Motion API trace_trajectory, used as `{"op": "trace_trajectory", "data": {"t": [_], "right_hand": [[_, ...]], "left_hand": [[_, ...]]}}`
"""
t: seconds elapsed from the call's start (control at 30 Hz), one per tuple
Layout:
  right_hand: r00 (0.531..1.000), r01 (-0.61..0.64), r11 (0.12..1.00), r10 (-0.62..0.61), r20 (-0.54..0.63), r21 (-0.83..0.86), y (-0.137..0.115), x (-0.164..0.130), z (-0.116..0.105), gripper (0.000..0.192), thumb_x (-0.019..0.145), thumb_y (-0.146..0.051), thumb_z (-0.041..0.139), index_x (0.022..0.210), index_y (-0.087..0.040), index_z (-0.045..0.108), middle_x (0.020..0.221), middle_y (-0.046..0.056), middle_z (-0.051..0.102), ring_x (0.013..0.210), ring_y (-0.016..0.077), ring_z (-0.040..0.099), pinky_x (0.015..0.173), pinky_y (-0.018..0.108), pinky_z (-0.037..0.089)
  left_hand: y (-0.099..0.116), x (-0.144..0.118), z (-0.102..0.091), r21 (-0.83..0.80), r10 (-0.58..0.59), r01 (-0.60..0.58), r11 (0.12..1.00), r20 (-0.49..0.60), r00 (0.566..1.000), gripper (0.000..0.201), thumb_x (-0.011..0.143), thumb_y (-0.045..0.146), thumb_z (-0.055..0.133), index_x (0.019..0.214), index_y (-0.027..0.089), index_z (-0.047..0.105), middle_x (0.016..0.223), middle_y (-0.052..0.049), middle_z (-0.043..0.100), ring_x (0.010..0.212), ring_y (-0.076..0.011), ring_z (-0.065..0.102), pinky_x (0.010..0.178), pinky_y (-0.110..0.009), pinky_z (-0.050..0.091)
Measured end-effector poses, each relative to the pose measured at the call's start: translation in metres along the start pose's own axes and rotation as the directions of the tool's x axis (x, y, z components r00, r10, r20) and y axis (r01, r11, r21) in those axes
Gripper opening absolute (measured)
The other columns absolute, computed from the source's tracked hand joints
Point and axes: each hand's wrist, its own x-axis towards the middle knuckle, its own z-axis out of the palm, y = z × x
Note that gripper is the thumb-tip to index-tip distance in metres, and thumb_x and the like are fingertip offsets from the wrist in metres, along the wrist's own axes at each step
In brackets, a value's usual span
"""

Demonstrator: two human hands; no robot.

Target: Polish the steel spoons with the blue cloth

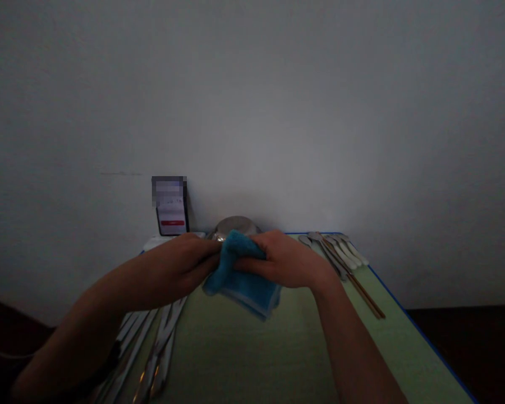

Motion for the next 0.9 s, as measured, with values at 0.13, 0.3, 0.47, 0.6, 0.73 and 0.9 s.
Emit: {"op": "trace_trajectory", "data": {"t": [0.13,0.3,0.47,0.6,0.73,0.9], "right_hand": [[0.997,-0.08,0.995,0.08,0.011,0.064,0.008,-0.003,-0.004,0.029,0.077,-0.042,0.051,0.085,-0.017,0.062,0.073,-0.001,0.061,0.062,0.0114,0.052,0.056,0.021,0.041],[0.979,-0.173,0.978,0.184,-0.092,0.116,0.016,-0.013,-0.013,0.031,0.074,-0.045,0.053,0.085,-0.017,0.064,0.07,0.0,0.062,0.058,0.0121,0.053,0.052,0.022,0.041],[0.878,-0.132,0.938,0.261,-0.401,0.321,0.025,-0.006,-0.007,0.03,0.07,-0.046,0.057,0.074,-0.017,0.06,0.064,0.0,0.058,0.053,0.0117,0.05,0.047,0.022,0.039],[0.632,0.093,0.838,0.368,-0.682,0.538,0.024,0.012,0.007,0.035,0.073,-0.053,0.049,0.072,-0.018,0.054,0.058,-0.002,0.052,0.046,0.01,0.044,0.044,0.023,0.037],[0.519,0.095,0.803,0.464,-0.717,0.588,0.01,0.019,0.014,0.036,0.078,-0.052,0.036,0.077,-0.02,0.053,0.063,0.003,0.056,0.057,0.0152,0.051,0.047,0.025,0.038],[0.459,0.036,0.814,0.501,-0.734,0.579,-0.001,0.026,0.025,0.023,0.075,-0.041,0.041,0.078,-0.021,0.052,0.074,0.006,0.06,0.068,0.0177,0.055,0.049,0.027,0.038]], "left_hand": [[-0.006,-0.005,-0.003,0.021,-0.021,0.022,1.0,-0.004,1.0,0.027,0.087,0.027,0.034,0.084,0.018,0.06,0.072,-0.001,0.061,0.064,-0.0127,0.055,0.059,-0.023,0.038],[-0.015,-0.014,-0.011,-0.057,-0.058,0.055,0.997,-0.054,0.997,0.031,0.089,0.033,0.033,0.082,0.017,0.058,0.066,0.002,0.058,0.062,-0.0108,0.053,0.059,-0.021,0.037],[-0.016,-0.013,-0.014,-0.086,-0.111,0.099,0.991,-0.151,0.982,0.033,0.089,0.035,0.031,0.071,0.016,0.052,0.06,0.003,0.051,0.055,-0.0095,0.047,0.055,-0.021,0.035],[-0.002,-0.004,-0.007,-0.121,-0.123,0.096,0.988,-0.238,0.963,0.035,0.09,0.034,0.027,0.07,0.015,0.049,0.061,0.003,0.05,0.054,-0.0087,0.046,0.053,-0.02,0.034],[0.012,0.008,0.01,-0.122,-0.103,0.075,0.99,-0.236,0.966,0.033,0.091,0.032,0.024,0.074,0.016,0.047,0.064,0.003,0.051,0.055,-0.0093,0.046,0.053,-0.021,0.034],[0.013,0.015,0.026,-0.034,-0.107,0.102,0.994,-0.254,0.961,0.034,0.092,0.031,0.022,0.076,0.017,0.048,0.069,0.0,0.056,0.061,-0.0126,0.052,0.057,-0.024,0.035]]}}
